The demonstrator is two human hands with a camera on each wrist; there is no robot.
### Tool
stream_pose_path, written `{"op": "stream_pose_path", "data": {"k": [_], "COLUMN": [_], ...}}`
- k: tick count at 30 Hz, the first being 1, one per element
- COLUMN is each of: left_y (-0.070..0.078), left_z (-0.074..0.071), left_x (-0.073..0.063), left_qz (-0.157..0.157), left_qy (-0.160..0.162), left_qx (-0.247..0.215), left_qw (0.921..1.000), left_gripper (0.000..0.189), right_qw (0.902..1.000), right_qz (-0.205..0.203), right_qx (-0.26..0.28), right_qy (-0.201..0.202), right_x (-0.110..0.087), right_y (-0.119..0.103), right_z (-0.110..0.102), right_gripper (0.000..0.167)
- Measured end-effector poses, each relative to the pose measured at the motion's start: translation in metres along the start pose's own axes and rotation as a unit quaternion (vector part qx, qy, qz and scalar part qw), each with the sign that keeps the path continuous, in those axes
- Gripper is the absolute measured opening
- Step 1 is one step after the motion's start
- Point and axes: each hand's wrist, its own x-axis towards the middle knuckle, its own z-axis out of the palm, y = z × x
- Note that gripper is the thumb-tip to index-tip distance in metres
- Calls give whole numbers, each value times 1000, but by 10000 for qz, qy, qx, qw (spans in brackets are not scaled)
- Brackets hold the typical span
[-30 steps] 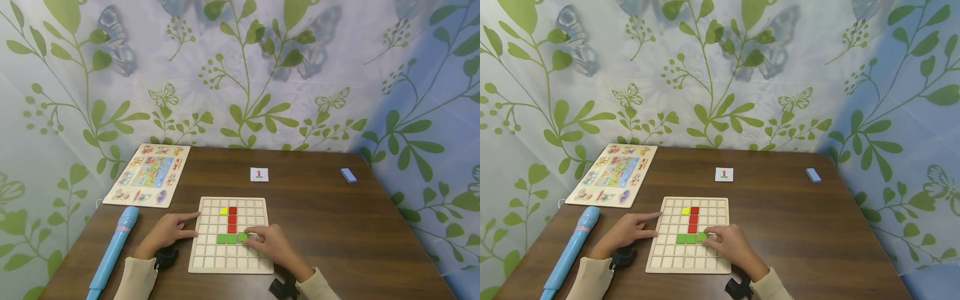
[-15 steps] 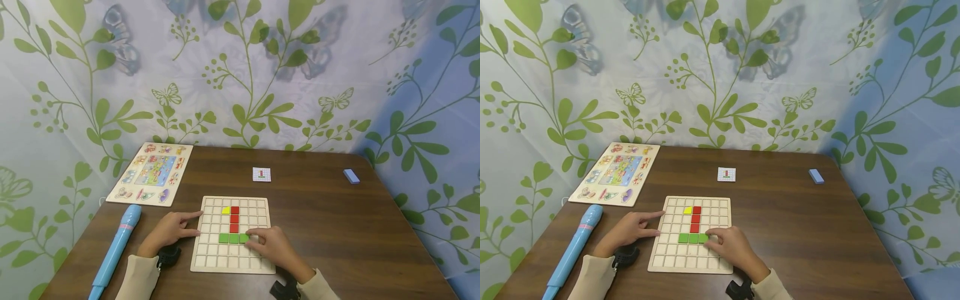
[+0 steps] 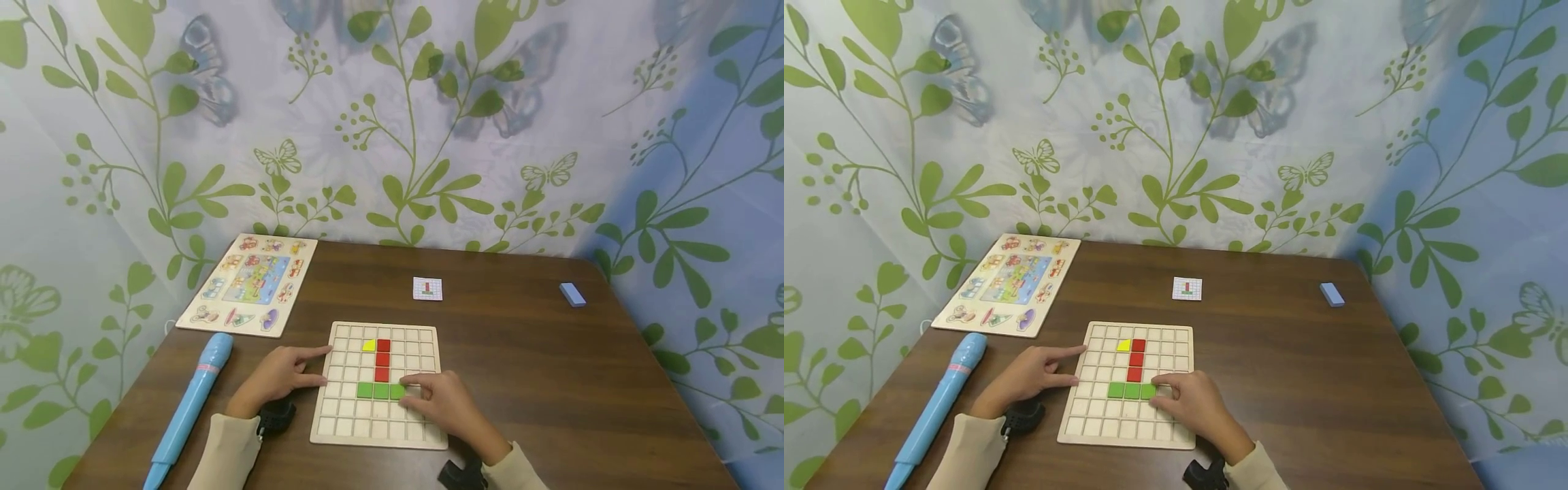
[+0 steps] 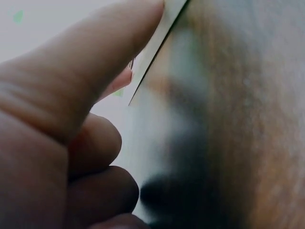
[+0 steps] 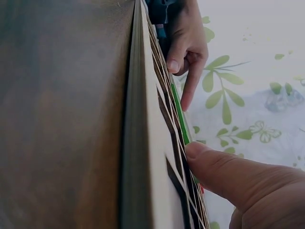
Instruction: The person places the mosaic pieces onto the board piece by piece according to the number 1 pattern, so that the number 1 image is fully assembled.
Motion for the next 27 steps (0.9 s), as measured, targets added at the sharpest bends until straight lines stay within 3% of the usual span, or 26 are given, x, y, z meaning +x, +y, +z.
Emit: {"op": "stream_pose_path", "data": {"k": [24,27], "left_y": [3,3], "left_z": [0,0], "left_x": [3,3], "left_qz": [-41,6], "left_qy": [76,106], "left_qx": [48,37], "left_qw": [10000,9999], "left_gripper": [64,65], "right_qw": [9999,9992], "right_qz": [149,187], "right_qx": [74,349], "right_qy": [11,39], "right_x": [0,0], "right_y": [-3,0], "right_z": [-7,-8], "right_gripper": [20,21]}}
